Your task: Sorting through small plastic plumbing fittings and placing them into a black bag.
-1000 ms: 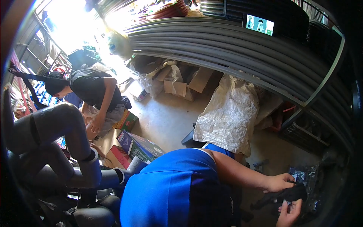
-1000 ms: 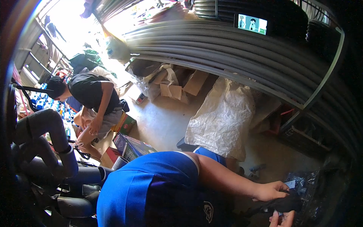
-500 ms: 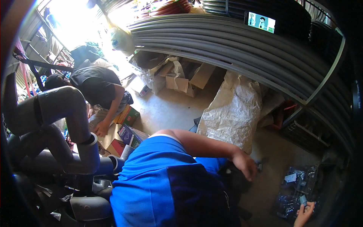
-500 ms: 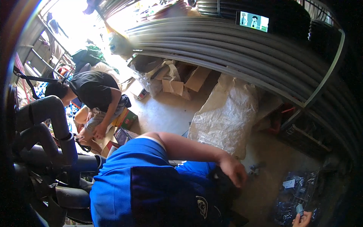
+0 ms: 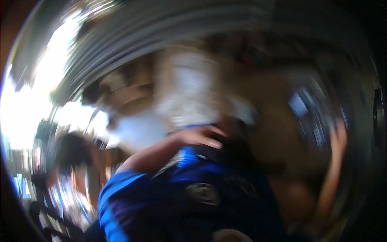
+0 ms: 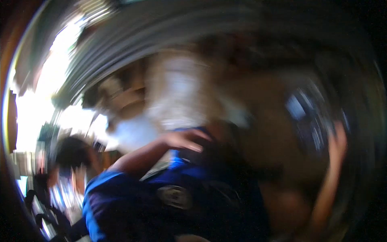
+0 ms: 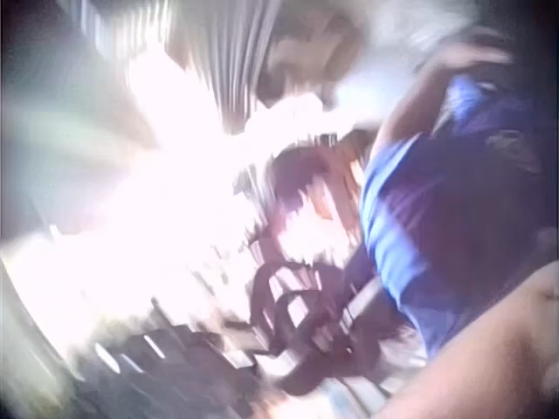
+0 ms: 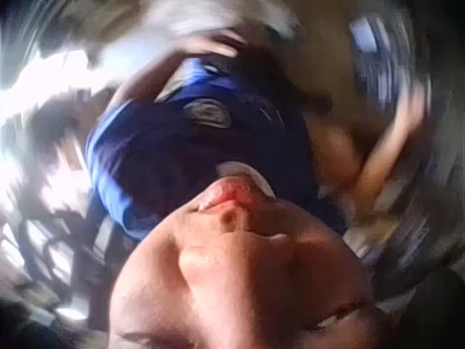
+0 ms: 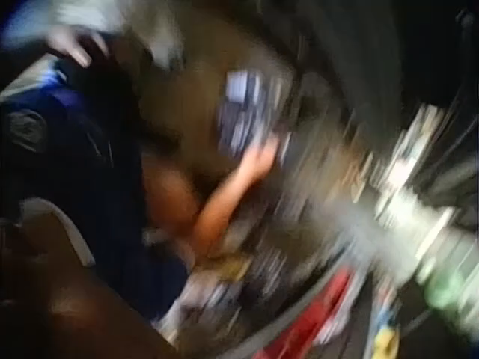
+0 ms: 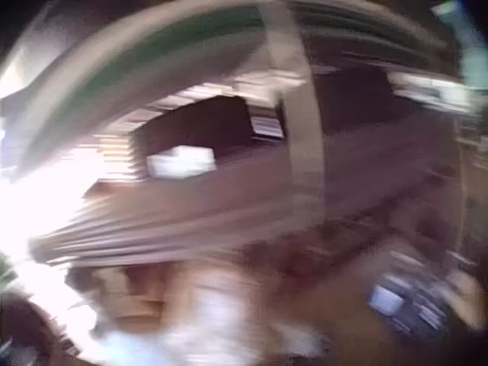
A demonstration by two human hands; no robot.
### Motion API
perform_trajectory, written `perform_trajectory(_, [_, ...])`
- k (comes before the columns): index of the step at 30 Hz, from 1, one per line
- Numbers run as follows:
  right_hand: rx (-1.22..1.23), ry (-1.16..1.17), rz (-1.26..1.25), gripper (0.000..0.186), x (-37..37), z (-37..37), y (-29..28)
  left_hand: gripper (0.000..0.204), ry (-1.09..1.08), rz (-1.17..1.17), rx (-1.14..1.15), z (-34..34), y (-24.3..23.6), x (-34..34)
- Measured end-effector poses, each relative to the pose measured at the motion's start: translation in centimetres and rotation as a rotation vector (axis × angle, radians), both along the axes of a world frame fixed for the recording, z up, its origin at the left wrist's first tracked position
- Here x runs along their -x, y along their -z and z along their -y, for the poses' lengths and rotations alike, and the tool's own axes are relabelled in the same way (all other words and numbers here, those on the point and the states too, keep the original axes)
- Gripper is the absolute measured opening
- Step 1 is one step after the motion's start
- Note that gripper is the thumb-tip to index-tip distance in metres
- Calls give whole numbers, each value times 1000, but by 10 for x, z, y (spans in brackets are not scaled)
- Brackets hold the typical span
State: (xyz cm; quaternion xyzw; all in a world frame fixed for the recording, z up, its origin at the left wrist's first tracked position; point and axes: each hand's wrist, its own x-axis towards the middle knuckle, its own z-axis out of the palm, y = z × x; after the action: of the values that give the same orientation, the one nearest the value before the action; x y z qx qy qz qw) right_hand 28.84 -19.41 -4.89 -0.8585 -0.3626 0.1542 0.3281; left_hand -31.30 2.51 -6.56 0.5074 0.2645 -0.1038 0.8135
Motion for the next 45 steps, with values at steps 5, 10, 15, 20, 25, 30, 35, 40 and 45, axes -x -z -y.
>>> perform_trajectory(5, [-166, 15, 436, 13, -5, 18, 1, 57, -378, 388, 135, 2, -6, -61])
perform_trajectory(10, [78, 165, 432, 30, -20, 21, -1, 59, -331, 366, 160, 13, -18, -91])
perform_trajectory(15, [413, 125, 543, 25, -71, 47, 29, 57, -389, 395, -71, -3, -26, -68])
perform_trajectory(20, [364, 101, 479, 29, -99, 61, 87, 61, -375, 371, -227, -14, -29, -41])
perform_trajectory(25, [244, 100, 406, 27, -101, 80, 108, 53, 445, 101, -495, -35, -45, -42])
perform_trajectory(30, [110, -45, 297, 21, -84, 84, 100, 55, 833, -649, -93, -32, -12, 55])
perform_trajectory(35, [124, -82, 286, 14, -70, 69, 84, 64, 59, -864, 135, -40, 76, 180])
perform_trajectory(40, [123, -95, 312, 16, -61, 61, 71, 77, -955, -3, -374, -71, 79, 128])
perform_trajectory(45, [116, -135, 321, 14, -58, 57, 77, 83, -870, 293, -734, -133, 27, -27])
